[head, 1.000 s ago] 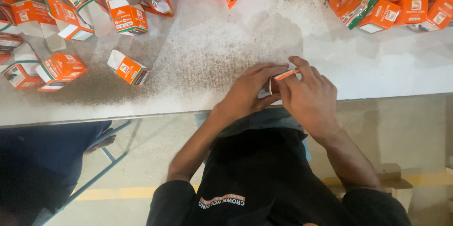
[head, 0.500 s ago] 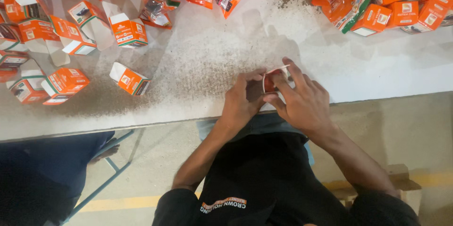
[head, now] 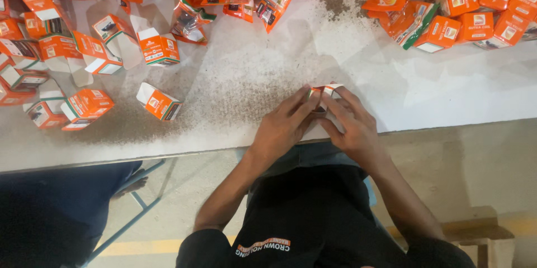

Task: The person picks small plastic-wrapped toy vehicles from a pile on the table, places each one into a small orange cardboard box, folds the box flaps closed, and sets the closed box back onto the table with the finished pile.

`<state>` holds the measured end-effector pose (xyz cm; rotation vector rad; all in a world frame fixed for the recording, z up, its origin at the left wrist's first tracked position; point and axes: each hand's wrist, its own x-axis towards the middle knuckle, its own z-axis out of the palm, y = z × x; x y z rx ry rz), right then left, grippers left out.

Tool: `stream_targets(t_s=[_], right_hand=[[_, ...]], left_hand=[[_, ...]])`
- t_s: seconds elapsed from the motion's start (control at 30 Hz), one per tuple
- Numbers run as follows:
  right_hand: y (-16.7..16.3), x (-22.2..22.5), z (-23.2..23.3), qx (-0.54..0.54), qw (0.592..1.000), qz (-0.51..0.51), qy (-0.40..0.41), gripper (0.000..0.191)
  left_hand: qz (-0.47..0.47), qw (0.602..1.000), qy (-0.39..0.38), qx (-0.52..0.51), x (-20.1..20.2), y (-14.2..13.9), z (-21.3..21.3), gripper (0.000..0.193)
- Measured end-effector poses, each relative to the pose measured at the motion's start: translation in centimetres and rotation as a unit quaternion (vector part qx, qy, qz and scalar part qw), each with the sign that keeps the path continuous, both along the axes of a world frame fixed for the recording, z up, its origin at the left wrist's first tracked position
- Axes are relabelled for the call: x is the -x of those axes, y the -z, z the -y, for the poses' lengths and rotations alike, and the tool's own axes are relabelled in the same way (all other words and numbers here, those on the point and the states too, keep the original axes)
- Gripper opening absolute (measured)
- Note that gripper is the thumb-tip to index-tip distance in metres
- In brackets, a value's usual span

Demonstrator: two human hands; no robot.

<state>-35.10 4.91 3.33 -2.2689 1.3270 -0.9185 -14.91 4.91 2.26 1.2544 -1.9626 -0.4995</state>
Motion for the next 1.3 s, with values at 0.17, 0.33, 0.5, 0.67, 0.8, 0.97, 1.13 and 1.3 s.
stream_targets(t_s=[0.17,0.33,0.5,0.67,0.8,0.97,1.13,1.3], right_hand=[[-0.3,0.0,0.8,-0.013,1.0,-0.011,0.001,0.047],[-1.5,0.4,1.4,0.009,0.999,0.0,-0.039,0.035],[-2.2,1.3,2.7,0.09,0.99,0.005,-0.107,0.023],[-1.5,1.7,3.4,0.088,0.991,0.008,-0.103,0.025],[-1.2,1.8,3.2,0.101,0.99,0.006,-0.102,0.033],[-1.9,1.6,2.8,0.057,0.993,0.016,-0.1,0.033],[-3.1,1.4,2.9,0.037,0.992,0.034,-0.118,0.038],[-3.0,1.0,2.6,0.043,0.994,0.022,-0.097,0.034]], left_hand=[[0.189,0.98,0.034,0.051,-0.9,-1.5,0.6,0.053],[0.018,0.99,0.143,-0.006,-1.9,-2.4,2.4,0.025],[-0.111,0.978,0.172,-0.036,-1.9,-2.3,2.8,0.024],[-0.106,0.983,0.149,-0.02,-1.4,-1.1,2.8,0.033],[-0.085,0.986,0.145,0.027,-1.3,0.4,2.4,0.027],[-0.084,0.985,0.152,0.021,-1.6,1.3,2.4,0.024],[-0.037,0.989,0.136,0.055,-1.6,-0.5,2.2,0.029],[-0.044,0.989,0.129,0.062,-2.0,-2.7,2.0,0.03]])
